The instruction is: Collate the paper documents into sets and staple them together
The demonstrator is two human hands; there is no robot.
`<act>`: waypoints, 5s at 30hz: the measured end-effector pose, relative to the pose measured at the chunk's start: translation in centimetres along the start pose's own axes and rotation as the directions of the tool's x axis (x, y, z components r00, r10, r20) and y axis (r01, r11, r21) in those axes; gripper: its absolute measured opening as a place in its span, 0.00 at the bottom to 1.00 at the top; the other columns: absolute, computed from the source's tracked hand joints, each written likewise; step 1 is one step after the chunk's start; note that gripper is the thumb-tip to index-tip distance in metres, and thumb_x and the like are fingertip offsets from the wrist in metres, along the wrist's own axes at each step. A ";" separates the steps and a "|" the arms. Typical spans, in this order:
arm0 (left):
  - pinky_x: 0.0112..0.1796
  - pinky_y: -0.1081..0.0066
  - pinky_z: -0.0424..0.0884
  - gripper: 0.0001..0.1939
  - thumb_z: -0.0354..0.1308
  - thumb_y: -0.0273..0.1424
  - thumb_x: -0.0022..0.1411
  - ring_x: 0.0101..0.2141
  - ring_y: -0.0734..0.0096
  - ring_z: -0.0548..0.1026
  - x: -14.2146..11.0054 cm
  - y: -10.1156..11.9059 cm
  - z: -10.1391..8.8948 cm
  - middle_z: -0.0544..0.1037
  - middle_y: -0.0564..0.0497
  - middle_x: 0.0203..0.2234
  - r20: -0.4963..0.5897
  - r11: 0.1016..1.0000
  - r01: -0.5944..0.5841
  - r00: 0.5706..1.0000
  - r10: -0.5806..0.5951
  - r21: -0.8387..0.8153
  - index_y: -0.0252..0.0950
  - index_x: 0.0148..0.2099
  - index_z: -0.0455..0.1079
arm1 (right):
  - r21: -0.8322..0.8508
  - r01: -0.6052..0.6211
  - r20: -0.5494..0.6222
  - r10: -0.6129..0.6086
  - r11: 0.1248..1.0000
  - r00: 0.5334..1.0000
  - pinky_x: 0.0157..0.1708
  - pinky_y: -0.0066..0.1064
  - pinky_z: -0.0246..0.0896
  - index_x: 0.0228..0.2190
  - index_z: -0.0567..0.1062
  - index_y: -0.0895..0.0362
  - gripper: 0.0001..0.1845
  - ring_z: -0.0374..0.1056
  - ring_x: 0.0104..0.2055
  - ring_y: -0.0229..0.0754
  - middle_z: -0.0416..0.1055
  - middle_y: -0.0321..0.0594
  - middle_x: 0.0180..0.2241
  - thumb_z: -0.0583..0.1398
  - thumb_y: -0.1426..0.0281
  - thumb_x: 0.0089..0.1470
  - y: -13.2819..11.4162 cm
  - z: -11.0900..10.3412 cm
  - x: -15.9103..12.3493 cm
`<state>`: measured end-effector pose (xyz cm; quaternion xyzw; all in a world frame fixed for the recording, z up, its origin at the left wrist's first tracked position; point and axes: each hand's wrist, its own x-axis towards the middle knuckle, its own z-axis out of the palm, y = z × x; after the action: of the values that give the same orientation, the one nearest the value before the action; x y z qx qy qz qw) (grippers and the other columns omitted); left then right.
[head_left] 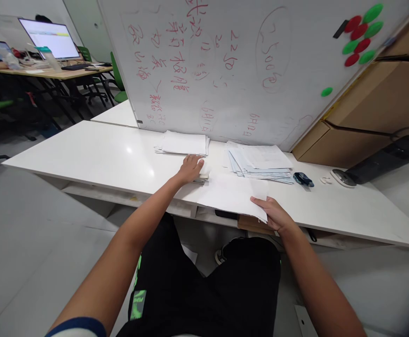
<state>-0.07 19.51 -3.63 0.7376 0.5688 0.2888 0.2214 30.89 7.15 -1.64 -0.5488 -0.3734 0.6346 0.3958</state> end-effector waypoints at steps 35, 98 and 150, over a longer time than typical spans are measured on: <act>0.63 0.51 0.44 0.32 0.31 0.48 0.67 0.66 0.51 0.44 -0.8 1.5 -0.7 0.57 0.43 0.64 0.064 0.995 0.053 0.996 -0.058 0.080 0.36 0.63 0.56 | -0.029 -0.020 -0.070 0.018 0.999 0.997 0.21 0.20 0.70 0.28 0.73 0.57 0.11 0.75 0.29 0.40 0.77 0.39 0.27 0.69 0.75 0.42 -1.8 -1.1 1.4; 0.63 0.49 0.42 0.32 0.35 0.47 0.67 0.67 0.50 0.37 -0.4 3.1 -1.3 0.49 0.43 0.68 0.236 0.962 0.120 0.955 -0.179 0.244 0.35 0.67 0.50 | -0.106 -0.037 0.061 0.044 0.994 0.997 0.29 0.28 0.74 0.36 0.76 0.62 0.15 0.76 0.32 0.43 0.79 0.45 0.33 0.69 0.73 0.44 -1.9 2.3 3.6; 0.63 0.51 0.46 0.32 0.35 0.49 0.67 0.65 0.49 0.49 -0.2 2.1 -1.2 0.59 0.44 0.63 0.204 0.990 0.067 0.975 -0.091 0.124 0.37 0.65 0.54 | -0.267 0.062 -0.279 -0.139 0.962 0.950 0.27 0.22 0.68 0.34 0.77 0.63 0.10 0.72 0.33 0.38 0.77 0.46 0.37 0.67 0.71 0.47 -0.7 -3.3 0.9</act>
<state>0.59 18.75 -1.41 0.7523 0.5872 0.1669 0.2479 34.18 8.43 -1.75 -0.6637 -0.4162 0.4713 0.4052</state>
